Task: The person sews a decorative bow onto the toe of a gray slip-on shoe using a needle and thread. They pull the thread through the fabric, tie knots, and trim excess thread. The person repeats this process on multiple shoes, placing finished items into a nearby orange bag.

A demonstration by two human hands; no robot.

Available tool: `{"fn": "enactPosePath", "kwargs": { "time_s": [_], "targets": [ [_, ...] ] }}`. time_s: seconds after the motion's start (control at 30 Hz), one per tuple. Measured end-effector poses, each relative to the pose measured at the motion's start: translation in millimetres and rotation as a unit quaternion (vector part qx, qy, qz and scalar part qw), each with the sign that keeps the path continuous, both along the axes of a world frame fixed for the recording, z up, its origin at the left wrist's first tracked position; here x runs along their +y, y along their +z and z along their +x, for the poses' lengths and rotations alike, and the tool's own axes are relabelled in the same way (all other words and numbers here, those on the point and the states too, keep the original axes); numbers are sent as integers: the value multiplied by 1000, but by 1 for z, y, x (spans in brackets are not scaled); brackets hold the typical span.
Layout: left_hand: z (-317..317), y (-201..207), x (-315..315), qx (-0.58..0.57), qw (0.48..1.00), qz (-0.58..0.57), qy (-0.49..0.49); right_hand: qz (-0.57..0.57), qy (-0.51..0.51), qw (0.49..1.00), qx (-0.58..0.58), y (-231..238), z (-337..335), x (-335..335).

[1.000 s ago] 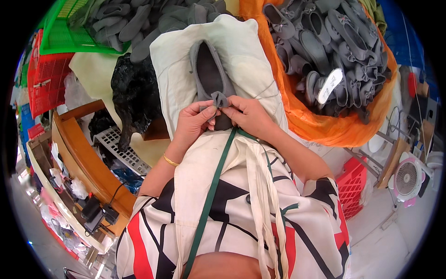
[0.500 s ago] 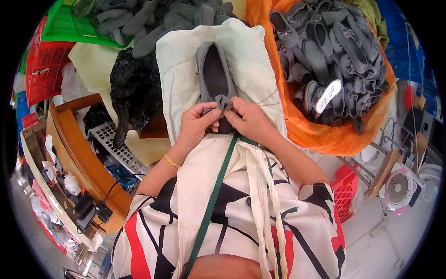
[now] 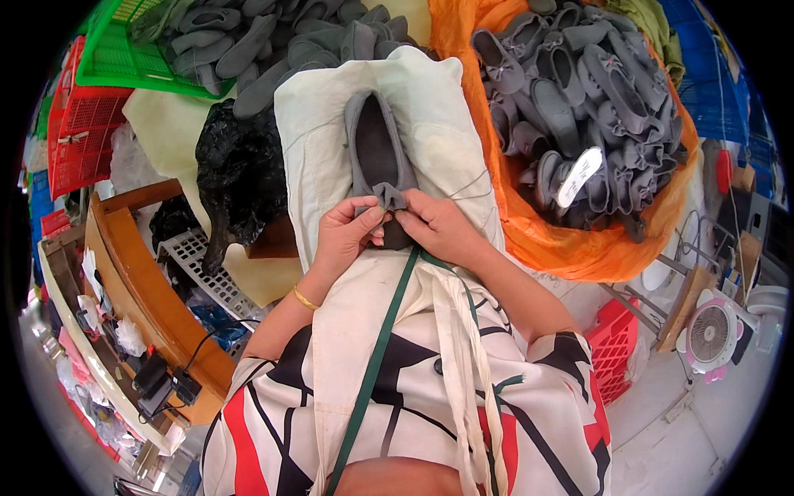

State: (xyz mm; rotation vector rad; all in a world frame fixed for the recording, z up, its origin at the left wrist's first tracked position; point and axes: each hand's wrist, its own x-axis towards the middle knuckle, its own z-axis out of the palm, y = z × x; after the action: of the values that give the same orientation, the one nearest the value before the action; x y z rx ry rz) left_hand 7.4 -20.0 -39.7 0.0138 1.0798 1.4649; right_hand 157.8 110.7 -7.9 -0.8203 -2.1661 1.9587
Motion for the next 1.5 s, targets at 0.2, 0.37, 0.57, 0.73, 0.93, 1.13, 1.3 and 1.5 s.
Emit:
{"fn": "enactPosePath", "kwargs": {
  "time_s": [0.2, 0.37, 0.57, 0.73, 0.93, 1.13, 1.3, 1.5],
  "targets": [
    [-5, 4, 2, 50, 998, -14, -42, -116, -28, 990, -77, -3, -8, 1],
    [1, 14, 5, 133, 986, -59, -87, -192, -14, 981, 29, 2, -6, 5],
    [4, 6, 5, 182, 977, -17, -110, -25, -25, 999, 7, 12, -4, 8],
    [8, 13, 9, 201, 975, 3, -100, 138, -48, 989, 18, 4, 3, 10],
    [10, 18, 6, 264, 960, 1, -98, 331, -63, 937, 95, 16, 0, 7],
    [9, 10, -2, 313, 944, 7, -104, 411, -94, 887, 186, 11, -8, 3],
    [11, 10, 1, 302, 947, 16, -112, 373, -162, 869, 284, 33, -23, 7],
    [15, 25, 3, 291, 952, -4, -100, -339, -110, 920, 161, 36, 0, 28]
  ]
}}
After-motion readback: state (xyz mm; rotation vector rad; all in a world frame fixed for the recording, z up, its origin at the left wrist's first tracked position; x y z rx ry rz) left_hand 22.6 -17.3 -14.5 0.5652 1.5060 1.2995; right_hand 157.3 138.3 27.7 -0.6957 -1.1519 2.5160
